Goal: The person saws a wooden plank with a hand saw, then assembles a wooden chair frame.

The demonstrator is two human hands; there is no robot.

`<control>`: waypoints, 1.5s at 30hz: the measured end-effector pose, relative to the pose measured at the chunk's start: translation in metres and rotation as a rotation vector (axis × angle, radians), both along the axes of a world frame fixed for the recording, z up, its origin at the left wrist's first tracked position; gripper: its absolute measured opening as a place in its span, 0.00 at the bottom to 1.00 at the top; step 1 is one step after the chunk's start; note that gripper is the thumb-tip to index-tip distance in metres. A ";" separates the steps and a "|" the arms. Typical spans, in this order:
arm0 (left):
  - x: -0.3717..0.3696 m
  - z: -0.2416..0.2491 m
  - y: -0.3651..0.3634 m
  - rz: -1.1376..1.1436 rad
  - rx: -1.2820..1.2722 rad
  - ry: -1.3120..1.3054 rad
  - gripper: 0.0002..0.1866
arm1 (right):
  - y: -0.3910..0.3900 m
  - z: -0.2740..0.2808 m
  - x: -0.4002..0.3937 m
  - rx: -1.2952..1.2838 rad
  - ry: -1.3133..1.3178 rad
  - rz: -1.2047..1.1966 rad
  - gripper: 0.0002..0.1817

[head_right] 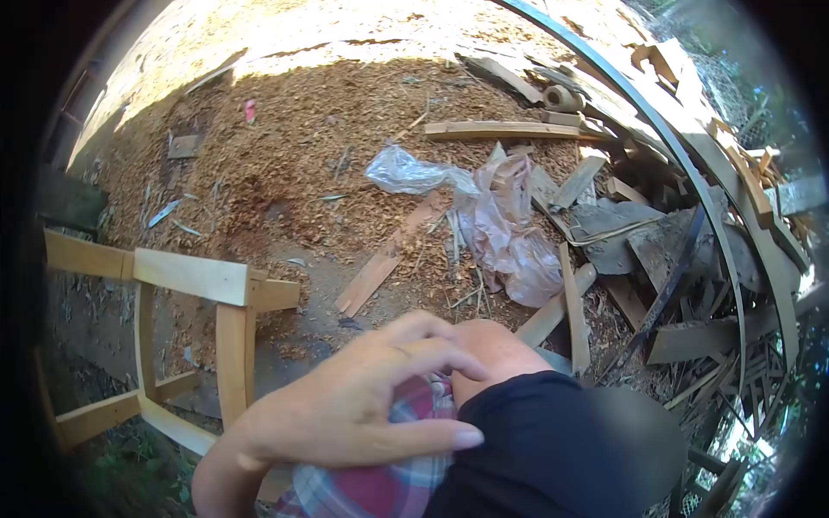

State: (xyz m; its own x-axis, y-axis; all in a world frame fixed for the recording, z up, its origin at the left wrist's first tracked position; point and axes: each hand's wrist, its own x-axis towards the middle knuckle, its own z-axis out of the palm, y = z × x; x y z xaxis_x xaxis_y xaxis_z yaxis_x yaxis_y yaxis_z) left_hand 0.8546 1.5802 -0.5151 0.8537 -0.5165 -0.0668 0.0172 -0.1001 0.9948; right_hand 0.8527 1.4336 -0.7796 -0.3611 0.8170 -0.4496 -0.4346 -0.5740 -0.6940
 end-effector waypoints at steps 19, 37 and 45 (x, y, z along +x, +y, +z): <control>-0.202 -0.254 -0.006 1.025 0.147 0.725 0.19 | -0.061 0.009 0.122 -0.224 -1.233 -0.555 0.04; -0.203 -0.276 0.023 1.076 0.995 0.346 0.38 | -0.104 0.031 0.170 -0.036 -1.757 -0.836 0.04; -0.178 -0.290 0.043 0.989 1.265 0.443 0.54 | -0.276 -0.019 0.315 -0.828 -2.052 -1.056 0.11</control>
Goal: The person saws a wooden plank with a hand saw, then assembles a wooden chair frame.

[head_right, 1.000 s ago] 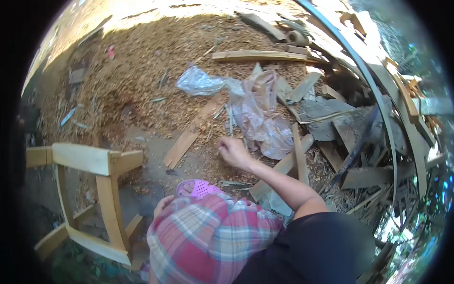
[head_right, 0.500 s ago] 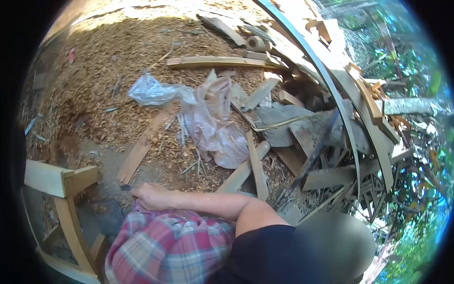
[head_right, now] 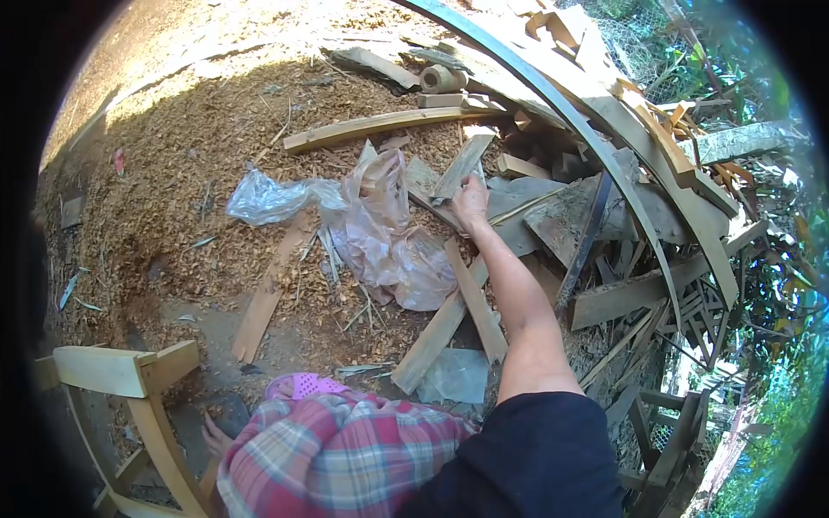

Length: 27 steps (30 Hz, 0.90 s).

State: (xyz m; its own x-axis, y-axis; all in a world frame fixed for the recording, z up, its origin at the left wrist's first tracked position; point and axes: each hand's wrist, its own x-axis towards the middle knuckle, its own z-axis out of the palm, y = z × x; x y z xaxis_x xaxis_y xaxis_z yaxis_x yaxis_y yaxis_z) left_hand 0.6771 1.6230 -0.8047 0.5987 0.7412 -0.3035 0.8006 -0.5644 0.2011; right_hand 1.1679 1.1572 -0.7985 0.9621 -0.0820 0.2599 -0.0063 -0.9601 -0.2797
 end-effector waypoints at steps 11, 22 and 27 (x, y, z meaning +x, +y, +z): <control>0.009 0.006 0.001 -0.008 -0.019 0.159 0.58 | 0.012 -0.042 0.077 0.062 0.157 -0.442 0.38; 0.007 0.006 0.001 -0.049 -0.016 0.139 0.53 | 0.010 0.000 0.019 -0.089 0.042 -0.065 0.24; 0.007 0.013 0.003 -0.106 -0.023 0.140 0.51 | -0.050 0.011 0.071 -0.489 0.159 -0.189 0.25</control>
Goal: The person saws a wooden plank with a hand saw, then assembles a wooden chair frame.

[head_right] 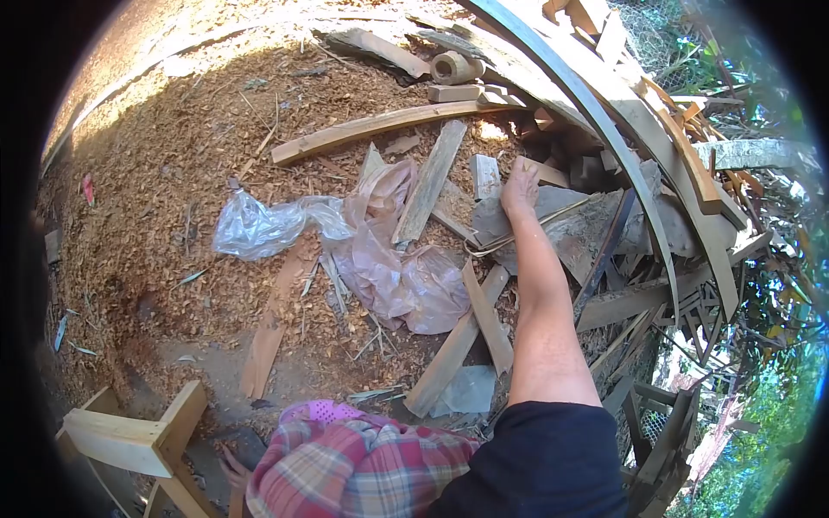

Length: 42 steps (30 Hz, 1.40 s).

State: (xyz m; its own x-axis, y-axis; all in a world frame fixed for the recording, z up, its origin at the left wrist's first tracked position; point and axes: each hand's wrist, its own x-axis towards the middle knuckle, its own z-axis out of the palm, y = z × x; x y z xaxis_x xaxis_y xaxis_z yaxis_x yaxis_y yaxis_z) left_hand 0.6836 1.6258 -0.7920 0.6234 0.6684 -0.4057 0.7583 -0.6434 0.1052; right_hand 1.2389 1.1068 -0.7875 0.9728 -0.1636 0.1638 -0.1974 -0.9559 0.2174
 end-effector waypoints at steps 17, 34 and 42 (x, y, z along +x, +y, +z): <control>-0.020 -0.009 0.040 0.038 -0.076 0.196 0.53 | -0.042 0.014 0.062 -0.370 0.413 0.162 0.10; 0.005 0.016 0.030 0.021 -0.089 -0.042 0.48 | -0.013 0.061 -0.001 -0.277 0.680 0.392 0.14; -0.002 -0.009 0.028 0.084 -0.018 0.010 0.50 | -0.013 0.042 -0.004 -0.191 0.560 0.463 0.10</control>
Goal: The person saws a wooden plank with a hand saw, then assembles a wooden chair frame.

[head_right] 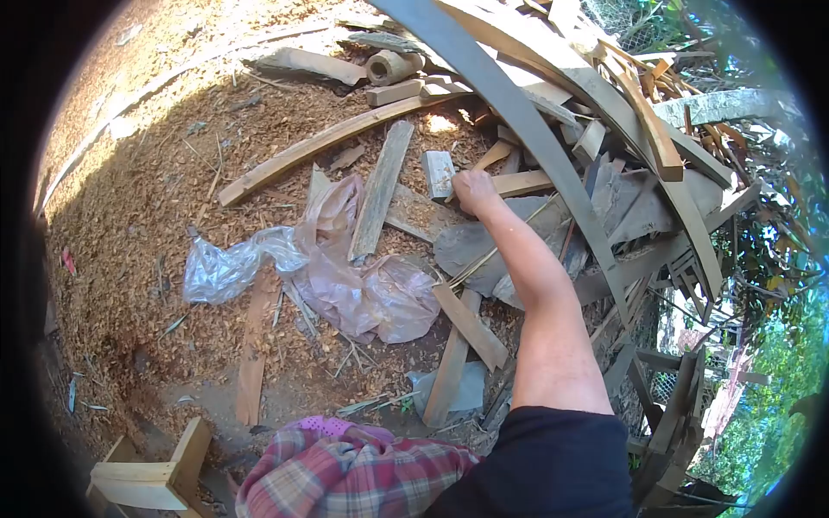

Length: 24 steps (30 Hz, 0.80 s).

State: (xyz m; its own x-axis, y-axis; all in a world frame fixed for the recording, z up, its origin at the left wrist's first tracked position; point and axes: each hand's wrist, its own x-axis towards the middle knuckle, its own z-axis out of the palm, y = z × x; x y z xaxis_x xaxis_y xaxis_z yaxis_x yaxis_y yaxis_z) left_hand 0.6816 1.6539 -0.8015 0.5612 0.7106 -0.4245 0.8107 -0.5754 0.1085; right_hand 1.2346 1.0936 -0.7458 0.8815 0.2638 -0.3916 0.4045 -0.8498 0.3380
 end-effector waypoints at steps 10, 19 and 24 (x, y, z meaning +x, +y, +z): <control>0.014 -0.002 -0.010 0.010 0.043 -0.083 0.50 | 0.051 0.050 -0.037 -0.281 0.014 -0.001 0.09; 0.010 -0.006 -0.012 0.016 0.050 -0.104 0.49 | 0.193 0.066 -0.117 0.407 -0.090 0.429 0.06; 0.009 -0.007 -0.011 0.024 0.024 -0.129 0.49 | 0.330 0.087 -0.113 0.717 -0.375 0.676 0.06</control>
